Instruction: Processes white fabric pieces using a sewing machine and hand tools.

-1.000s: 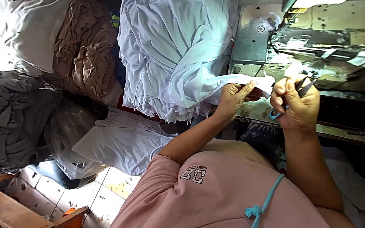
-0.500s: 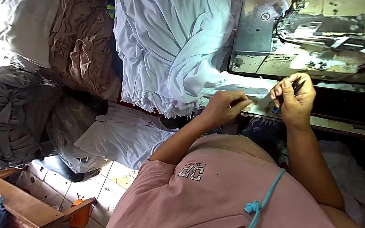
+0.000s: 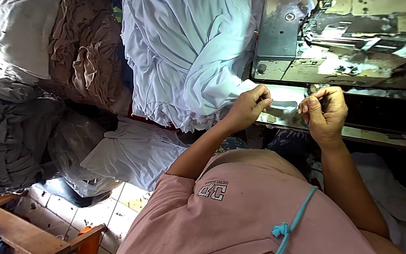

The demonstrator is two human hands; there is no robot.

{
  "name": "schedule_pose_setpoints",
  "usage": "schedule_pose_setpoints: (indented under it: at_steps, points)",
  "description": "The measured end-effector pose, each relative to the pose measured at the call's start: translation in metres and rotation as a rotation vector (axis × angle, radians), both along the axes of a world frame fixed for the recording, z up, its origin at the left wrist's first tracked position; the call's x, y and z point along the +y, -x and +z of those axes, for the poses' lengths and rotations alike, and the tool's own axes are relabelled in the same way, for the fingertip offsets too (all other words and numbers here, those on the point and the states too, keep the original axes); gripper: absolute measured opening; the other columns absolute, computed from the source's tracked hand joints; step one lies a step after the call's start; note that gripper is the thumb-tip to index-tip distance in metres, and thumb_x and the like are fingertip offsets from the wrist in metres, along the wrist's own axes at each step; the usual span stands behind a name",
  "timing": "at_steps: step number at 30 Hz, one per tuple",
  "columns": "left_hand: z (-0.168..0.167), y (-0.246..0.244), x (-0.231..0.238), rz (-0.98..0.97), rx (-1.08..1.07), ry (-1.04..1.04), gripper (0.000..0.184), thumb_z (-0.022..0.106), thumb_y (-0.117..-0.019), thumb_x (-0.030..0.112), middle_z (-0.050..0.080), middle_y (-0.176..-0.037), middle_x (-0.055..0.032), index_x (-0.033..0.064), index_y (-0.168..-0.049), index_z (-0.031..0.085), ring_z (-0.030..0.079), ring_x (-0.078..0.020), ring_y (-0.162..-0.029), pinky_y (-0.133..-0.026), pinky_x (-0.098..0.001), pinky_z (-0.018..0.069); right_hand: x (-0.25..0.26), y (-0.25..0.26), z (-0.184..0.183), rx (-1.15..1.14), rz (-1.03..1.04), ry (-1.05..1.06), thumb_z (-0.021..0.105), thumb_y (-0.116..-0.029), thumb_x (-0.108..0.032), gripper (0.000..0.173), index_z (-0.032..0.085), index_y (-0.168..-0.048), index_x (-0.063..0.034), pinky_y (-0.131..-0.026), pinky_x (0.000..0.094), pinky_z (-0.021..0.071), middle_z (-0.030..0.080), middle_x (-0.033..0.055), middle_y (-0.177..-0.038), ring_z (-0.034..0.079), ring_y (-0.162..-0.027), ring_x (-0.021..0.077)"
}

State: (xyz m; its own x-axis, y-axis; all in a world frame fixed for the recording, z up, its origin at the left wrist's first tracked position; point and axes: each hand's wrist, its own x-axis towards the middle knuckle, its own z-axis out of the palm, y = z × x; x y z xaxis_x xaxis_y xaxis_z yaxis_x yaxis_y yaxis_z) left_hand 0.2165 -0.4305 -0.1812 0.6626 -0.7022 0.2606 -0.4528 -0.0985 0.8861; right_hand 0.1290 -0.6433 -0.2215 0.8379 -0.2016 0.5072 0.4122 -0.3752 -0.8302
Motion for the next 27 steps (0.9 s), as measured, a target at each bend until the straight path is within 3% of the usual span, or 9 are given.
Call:
schedule_pose_setpoints:
  at_steps: [2,5,8,9,11,14,18,23,27]
  points:
    - [0.007,-0.002,0.005,-0.088,0.268,0.201,0.012,0.042,-0.1047,0.002,0.063,-0.087,-0.0027,0.0013,-0.098,0.052,0.062,-0.0044,-0.074,-0.062,-0.0195,0.0501,0.002,-0.001,-0.003,-0.006,-0.005,0.028,0.048,-0.106,-0.013,0.006,0.048,-0.108,-0.0067,-0.061,0.0139,0.0492,0.059,-0.008,-0.084,0.056,-0.067,-0.0044]
    - [0.013,-0.005,0.008,-0.045,0.312,0.337,0.014,0.039,-0.1055,0.003,0.064,-0.093,-0.0006,0.0063,-0.097,0.051,0.063,-0.0028,-0.079,-0.061,-0.0175,0.0491,0.005,-0.001,-0.003,-0.017,-0.006,0.063,0.049,-0.1065,-0.013,0.01,0.048,-0.108,-0.0035,-0.062,0.0148,0.0497,0.058,-0.0043,-0.083,0.056,-0.068,-0.0027]
    - [0.012,-0.004,0.0,-0.034,0.24,0.367,0.014,0.037,-0.1039,0.0,0.063,-0.112,-0.0085,0.0002,-0.1,0.051,0.064,-0.0102,-0.104,-0.083,-0.0271,0.0556,0.01,-0.002,-0.002,-0.032,-0.001,0.072,0.049,-0.1068,-0.013,0.011,0.048,-0.108,-0.002,-0.063,0.0154,0.0495,0.057,-0.0026,-0.082,0.056,-0.067,-0.0018]
    - [0.012,-0.001,-0.005,-0.061,0.245,0.381,0.015,0.037,-0.1042,0.001,0.065,-0.112,-0.0101,-0.0003,-0.1,0.051,0.065,-0.0125,-0.105,-0.086,-0.0304,0.0559,0.012,-0.002,-0.001,-0.035,0.006,0.065,0.049,-0.1067,-0.012,0.011,0.048,-0.108,-0.002,-0.063,0.0157,0.0502,0.057,-0.0025,-0.082,0.056,-0.068,-0.0015]
    - [0.012,0.005,-0.019,-0.125,0.293,0.418,0.014,0.038,-0.1051,0.001,0.067,-0.095,-0.0066,0.0026,-0.098,0.049,0.068,-0.0122,-0.091,-0.081,-0.0316,0.0576,0.017,-0.002,0.002,-0.045,0.024,0.057,0.049,-0.1065,-0.012,0.01,0.048,-0.108,-0.002,-0.063,0.0152,0.0502,0.058,-0.0026,-0.083,0.056,-0.068,-0.0018]
    - [0.006,0.007,-0.033,-0.154,0.315,0.437,0.012,0.039,-0.1041,-0.002,0.053,-0.074,0.001,0.0031,-0.095,0.046,0.059,-0.0072,-0.07,-0.073,-0.0284,0.0549,0.022,-0.001,0.006,-0.068,0.05,0.09,0.049,-0.1071,-0.012,0.011,0.049,-0.108,-0.0016,-0.06,0.0145,0.0491,0.058,-0.0011,-0.083,0.055,-0.066,-0.0014]
    - [0.013,-0.017,-0.009,-0.013,0.168,0.432,0.011,0.04,-0.1018,0.0,0.053,-0.076,0.0024,0.0011,-0.097,0.051,0.055,-0.0041,-0.066,-0.064,-0.0246,0.0507,-0.002,0.007,0.005,-0.017,0.005,0.249,0.05,-0.107,-0.014,0.02,0.052,-0.107,0.0058,-0.062,0.0207,0.0514,0.057,0.0077,-0.079,0.057,-0.065,0.0061]
    - [0.025,-0.049,0.061,0.176,0.042,0.499,0.017,0.038,-0.1063,0.007,0.054,-0.075,0.0095,0.015,-0.1,0.052,0.056,-0.0037,-0.068,-0.068,-0.0272,0.0525,-0.028,0.022,0.008,0.044,-0.091,0.318,0.049,-0.1074,-0.017,0.023,0.052,-0.108,0.0062,-0.065,0.0212,0.0507,0.057,0.0077,-0.079,0.057,-0.068,0.0059]
    - [0.033,-0.045,0.095,0.205,0.109,0.522,0.02,0.038,-0.1084,0.01,0.056,-0.075,0.0109,0.0194,-0.099,0.052,0.059,-0.0045,-0.068,-0.069,-0.027,0.0548,-0.016,0.026,0.011,0.03,-0.073,0.461,0.048,-0.1077,-0.014,0.023,0.054,-0.107,0.0091,-0.064,0.0306,0.0525,0.058,0.0168,-0.078,0.059,-0.067,0.0183]
